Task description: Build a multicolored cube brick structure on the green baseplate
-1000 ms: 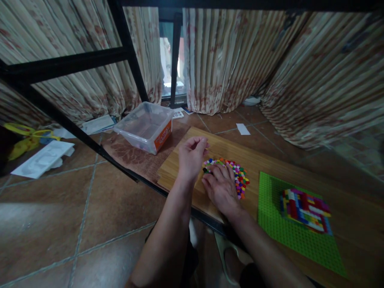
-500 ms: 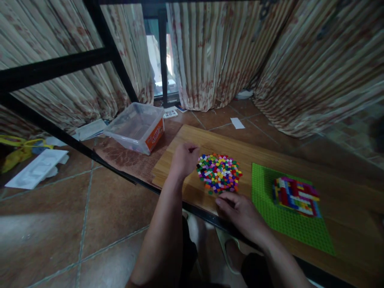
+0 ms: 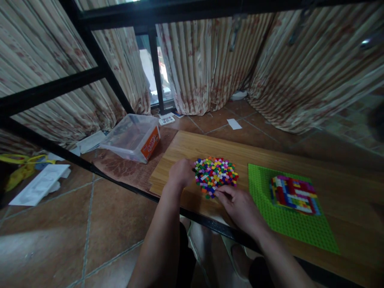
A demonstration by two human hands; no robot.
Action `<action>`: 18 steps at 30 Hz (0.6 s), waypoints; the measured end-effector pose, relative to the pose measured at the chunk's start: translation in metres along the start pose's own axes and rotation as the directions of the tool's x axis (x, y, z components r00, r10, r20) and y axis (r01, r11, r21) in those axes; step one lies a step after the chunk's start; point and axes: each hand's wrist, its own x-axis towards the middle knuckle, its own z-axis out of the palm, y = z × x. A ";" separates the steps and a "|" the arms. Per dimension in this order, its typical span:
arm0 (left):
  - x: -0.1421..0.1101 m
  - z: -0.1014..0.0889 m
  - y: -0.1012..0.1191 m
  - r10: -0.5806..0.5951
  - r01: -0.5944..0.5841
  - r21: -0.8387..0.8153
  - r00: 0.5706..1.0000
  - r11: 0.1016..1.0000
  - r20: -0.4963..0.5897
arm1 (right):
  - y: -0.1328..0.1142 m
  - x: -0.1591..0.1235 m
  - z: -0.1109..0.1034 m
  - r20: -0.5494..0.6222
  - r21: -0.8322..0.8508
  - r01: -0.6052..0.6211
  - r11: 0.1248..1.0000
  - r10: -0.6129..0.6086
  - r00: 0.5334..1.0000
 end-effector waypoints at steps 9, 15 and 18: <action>0.001 0.001 0.004 0.013 -0.014 0.064 1.000 0.998 0.006 | 0.000 0.002 0.004 -0.003 -0.078 0.079 0.994 -0.080 0.997; 0.005 0.003 0.004 -0.009 0.010 0.066 1.000 0.998 -0.024 | 0.003 0.003 0.004 0.011 -0.103 0.114 0.988 -0.114 0.993; 0.006 0.004 0.004 0.003 -0.001 0.066 0.999 0.998 -0.035 | 0.001 0.004 0.003 0.019 -0.100 0.105 0.989 -0.103 0.994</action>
